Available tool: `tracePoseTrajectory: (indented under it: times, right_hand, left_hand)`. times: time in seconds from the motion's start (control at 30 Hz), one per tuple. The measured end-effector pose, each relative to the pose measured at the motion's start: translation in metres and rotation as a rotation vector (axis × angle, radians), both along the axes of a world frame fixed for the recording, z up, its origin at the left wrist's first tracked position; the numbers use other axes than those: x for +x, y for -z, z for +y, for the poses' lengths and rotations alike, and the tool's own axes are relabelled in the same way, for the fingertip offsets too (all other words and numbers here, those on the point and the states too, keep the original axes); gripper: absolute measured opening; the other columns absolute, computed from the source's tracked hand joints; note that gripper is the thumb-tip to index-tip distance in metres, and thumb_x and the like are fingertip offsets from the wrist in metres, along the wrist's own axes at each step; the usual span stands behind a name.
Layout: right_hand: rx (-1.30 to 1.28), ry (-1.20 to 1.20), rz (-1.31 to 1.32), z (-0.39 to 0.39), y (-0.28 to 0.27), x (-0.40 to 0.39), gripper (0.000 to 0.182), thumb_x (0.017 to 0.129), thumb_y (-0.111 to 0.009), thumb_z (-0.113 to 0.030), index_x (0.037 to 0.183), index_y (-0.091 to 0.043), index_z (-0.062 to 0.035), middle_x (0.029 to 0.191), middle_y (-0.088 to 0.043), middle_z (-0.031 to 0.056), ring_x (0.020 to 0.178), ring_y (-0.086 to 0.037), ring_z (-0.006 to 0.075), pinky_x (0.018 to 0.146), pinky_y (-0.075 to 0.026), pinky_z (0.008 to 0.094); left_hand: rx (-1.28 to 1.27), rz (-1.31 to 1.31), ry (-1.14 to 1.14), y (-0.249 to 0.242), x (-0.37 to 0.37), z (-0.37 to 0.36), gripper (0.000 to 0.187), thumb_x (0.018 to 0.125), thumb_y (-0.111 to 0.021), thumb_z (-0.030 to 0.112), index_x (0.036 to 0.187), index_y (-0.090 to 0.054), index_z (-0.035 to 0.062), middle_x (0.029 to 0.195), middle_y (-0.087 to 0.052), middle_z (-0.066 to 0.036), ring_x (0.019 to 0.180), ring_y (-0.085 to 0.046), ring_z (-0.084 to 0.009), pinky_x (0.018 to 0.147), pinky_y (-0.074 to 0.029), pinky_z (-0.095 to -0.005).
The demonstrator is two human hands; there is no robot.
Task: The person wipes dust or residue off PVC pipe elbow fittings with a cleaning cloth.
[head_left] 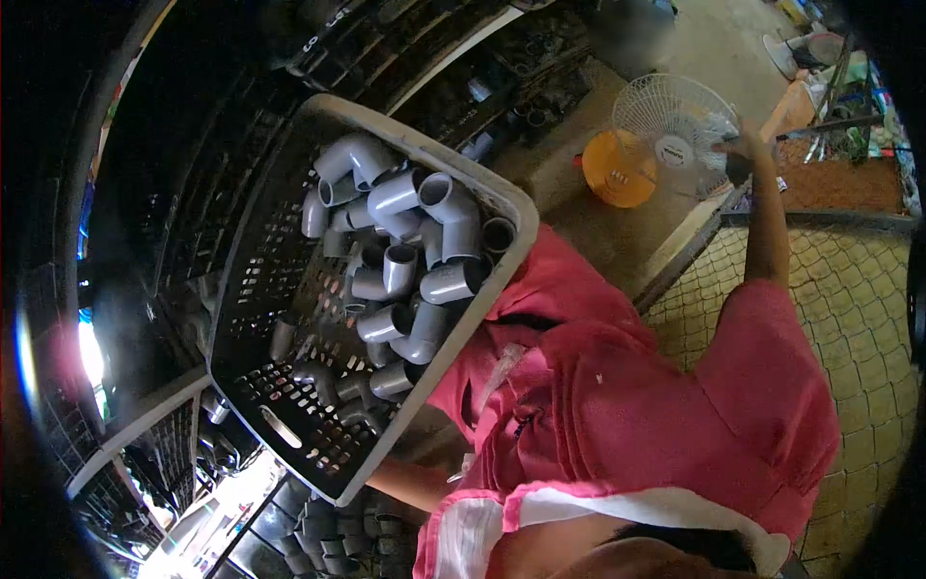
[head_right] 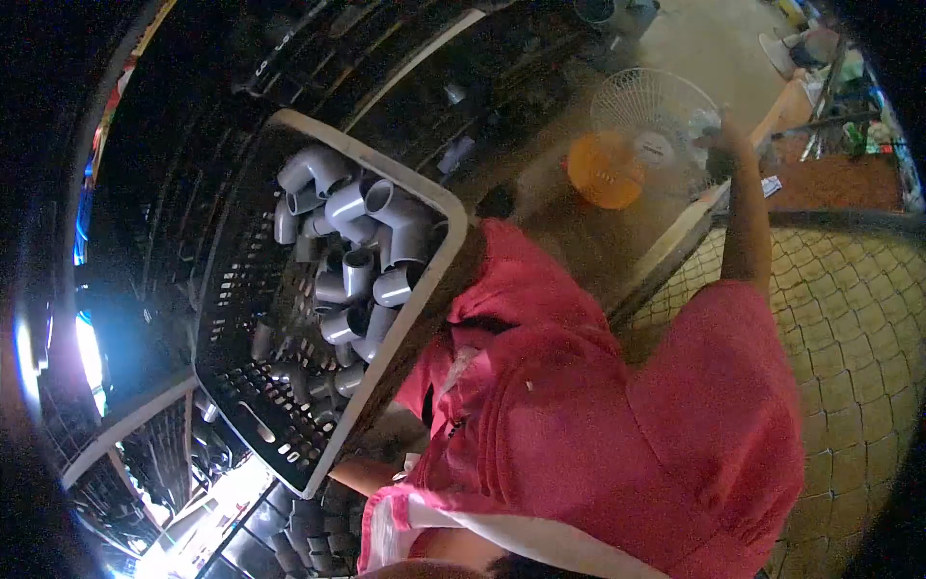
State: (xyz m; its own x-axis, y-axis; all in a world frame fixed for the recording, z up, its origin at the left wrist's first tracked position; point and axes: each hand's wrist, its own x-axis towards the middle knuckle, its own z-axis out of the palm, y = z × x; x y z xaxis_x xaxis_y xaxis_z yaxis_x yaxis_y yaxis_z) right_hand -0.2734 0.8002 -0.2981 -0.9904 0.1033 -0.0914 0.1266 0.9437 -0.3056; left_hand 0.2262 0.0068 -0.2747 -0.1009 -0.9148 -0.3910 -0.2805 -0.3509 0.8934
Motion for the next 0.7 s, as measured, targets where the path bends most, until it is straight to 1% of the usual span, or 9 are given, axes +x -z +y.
tracePoseTrajectory:
  times: [0.03,0.1,0.2,0.3,0.4,0.5,0.6,0.7]
  right_hand:
    - [-0.013,-0.018,0.036,-0.001,0.008,0.007,0.115,0.055,-0.089,-0.031,0.144,-0.022,-0.0002,0.131,-0.047,0.0287,0.122,-0.048,0.0353,0.098,-0.042,0.042]
    - [0.17,-0.04,0.211,-0.011,0.021,0.01,0.119,0.056,-0.089,-0.031,0.147,-0.016,-0.0051,0.138,-0.041,0.0283,0.127,-0.044,0.0358,0.099,-0.041,0.0424]
    - [0.189,0.025,0.239,-0.074,-0.016,0.041,0.117,0.058,-0.087,-0.028,0.149,-0.015,-0.0134,0.139,-0.038,0.0283,0.123,-0.046,0.0412,0.096,-0.044,0.0446]
    - [0.245,0.143,0.138,-0.115,-0.044,0.06,0.113,0.063,-0.084,-0.023,0.149,-0.012,-0.0238,0.138,-0.039,0.0281,0.117,-0.05,0.0455,0.09,-0.046,0.0474]
    - [0.271,0.224,0.182,-0.124,-0.03,0.061,0.108,0.066,-0.082,-0.019,0.149,-0.013,-0.0269,0.135,-0.041,0.0283,0.112,-0.053,0.0459,0.086,-0.047,0.0498]
    - [0.338,0.285,0.164,-0.141,-0.032,0.067,0.1,0.074,-0.077,-0.019,0.149,-0.012,-0.028,0.137,-0.04,0.0252,0.114,-0.052,0.0448,0.087,-0.048,0.0497]
    - [0.357,0.338,0.138,-0.146,-0.029,0.07,0.1,0.075,-0.077,-0.019,0.149,-0.011,-0.0308,0.136,-0.042,0.0247,0.113,-0.054,0.043,0.086,-0.048,0.0501]
    - [0.313,0.341,0.155,-0.149,-0.029,0.073,0.1,0.075,-0.077,-0.019,0.149,-0.012,-0.0326,0.139,-0.039,0.0252,0.116,-0.052,0.0426,0.087,-0.047,0.0503]
  left_hand:
    - [-0.006,-0.003,-0.002,-0.001,0.001,-0.001,0.036,0.092,-0.054,0.028,0.11,-0.059,-0.0024,0.097,-0.062,-0.01,0.088,-0.057,-0.0185,0.077,-0.046,-0.033]
    - [-0.012,-0.005,-0.007,-0.003,0.001,-0.004,0.036,0.092,-0.054,0.028,0.111,-0.059,-0.0024,0.098,-0.062,-0.01,0.089,-0.057,-0.0185,0.077,-0.046,-0.0331]
    - [-0.023,-0.017,-0.016,-0.008,0.004,-0.008,0.037,0.093,-0.054,0.029,0.111,-0.058,-0.0025,0.098,-0.061,-0.01,0.089,-0.057,-0.0185,0.078,-0.045,-0.0332]
    - [-0.035,-0.031,-0.024,-0.012,0.007,-0.011,0.037,0.093,-0.054,0.029,0.112,-0.058,-0.0025,0.099,-0.061,-0.01,0.09,-0.057,-0.0185,0.078,-0.045,-0.0333]
    - [-0.039,-0.041,-0.031,-0.014,0.011,-0.011,0.038,0.093,-0.054,0.029,0.112,-0.058,-0.0025,0.1,-0.061,-0.01,0.091,-0.056,-0.0186,0.079,-0.045,-0.0335]
    - [-0.05,-0.049,-0.04,-0.018,0.014,-0.014,0.038,0.093,-0.054,0.03,0.113,-0.058,-0.0025,0.1,-0.061,-0.011,0.091,-0.056,-0.0186,0.079,-0.045,-0.0336]
    - [-0.072,-0.048,-0.048,-0.028,0.022,-0.019,0.039,0.093,-0.054,0.03,0.113,-0.058,-0.0025,0.101,-0.061,-0.011,0.092,-0.056,-0.0186,0.08,-0.045,-0.0337]
    - [-0.073,-0.064,-0.061,-0.026,0.024,-0.019,0.039,0.093,-0.053,0.03,0.114,-0.058,-0.0026,0.102,-0.061,-0.011,0.093,-0.056,-0.0186,0.08,-0.045,-0.0338]
